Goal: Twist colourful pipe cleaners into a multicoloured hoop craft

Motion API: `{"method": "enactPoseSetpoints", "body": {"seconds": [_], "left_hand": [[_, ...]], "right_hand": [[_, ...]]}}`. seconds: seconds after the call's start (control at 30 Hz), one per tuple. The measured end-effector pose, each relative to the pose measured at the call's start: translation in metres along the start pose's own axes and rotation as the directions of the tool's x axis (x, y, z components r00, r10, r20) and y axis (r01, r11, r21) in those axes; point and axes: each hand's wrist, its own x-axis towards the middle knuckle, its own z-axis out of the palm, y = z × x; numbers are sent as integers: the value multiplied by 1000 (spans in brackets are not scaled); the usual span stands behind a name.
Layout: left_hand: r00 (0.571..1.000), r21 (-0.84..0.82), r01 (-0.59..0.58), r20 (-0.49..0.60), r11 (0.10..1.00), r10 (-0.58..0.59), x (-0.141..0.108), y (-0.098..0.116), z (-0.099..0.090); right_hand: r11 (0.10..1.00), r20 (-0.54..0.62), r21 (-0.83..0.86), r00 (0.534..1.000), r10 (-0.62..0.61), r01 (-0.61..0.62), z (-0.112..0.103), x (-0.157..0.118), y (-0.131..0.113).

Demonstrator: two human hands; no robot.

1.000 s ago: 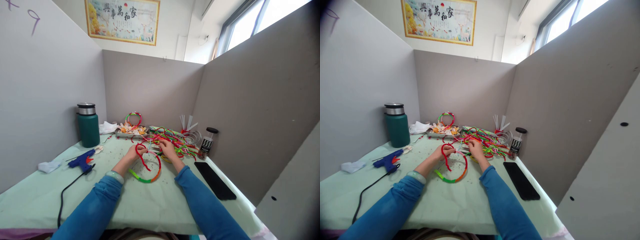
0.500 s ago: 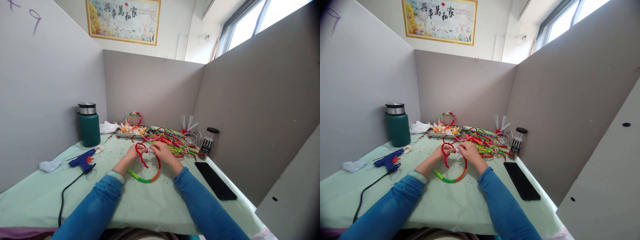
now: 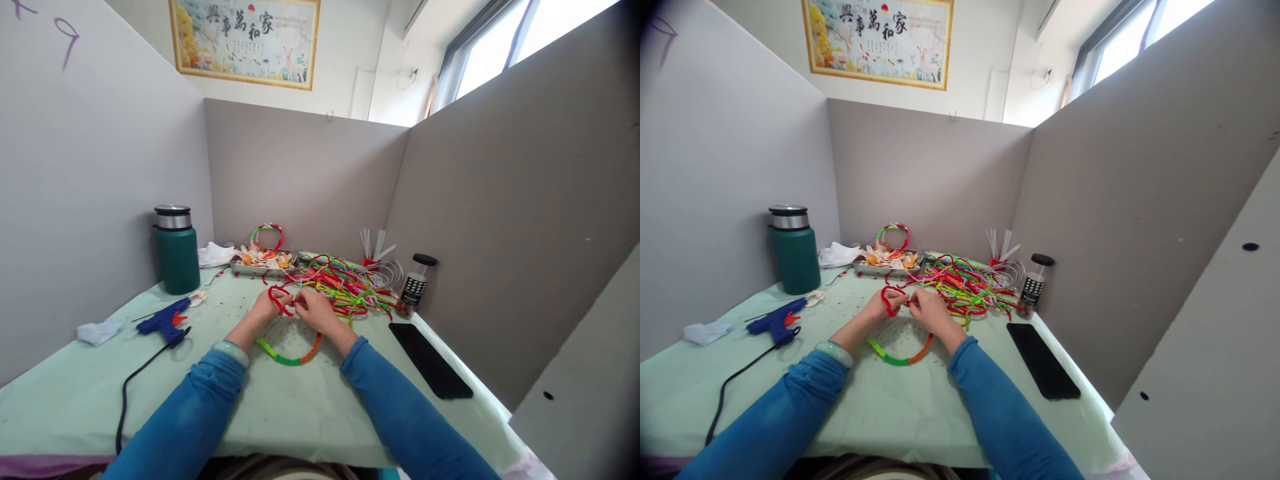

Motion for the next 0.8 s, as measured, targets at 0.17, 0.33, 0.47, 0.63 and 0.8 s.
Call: {"method": "enactPoseSetpoints", "body": {"seconds": [0.17, 0.33, 0.47, 0.63, 0.8], "left_hand": [[999, 125, -55, 4, 991, 55, -2, 4, -1], [994, 239, -94, -30, 967, 104, -3, 5, -1], [989, 282, -123, -47, 952, 142, -5, 5, -1], [960, 276, -241, -74, 930, 271, -3, 6, 0], [948, 292, -304, -2, 907, 319, -1, 3, 1]], "right_hand": [[999, -10, 18, 1000, 30, -30, 3, 0, 3], [1000, 1, 1, 1000, 8, -8, 5, -1, 5], [999, 0, 23, 1000, 25, -25, 7, 0, 9], [989, -42, 112, 994, 102, -97, 9, 3, 21], [983, -58, 158, 993, 107, -96, 9, 3, 26]]}}
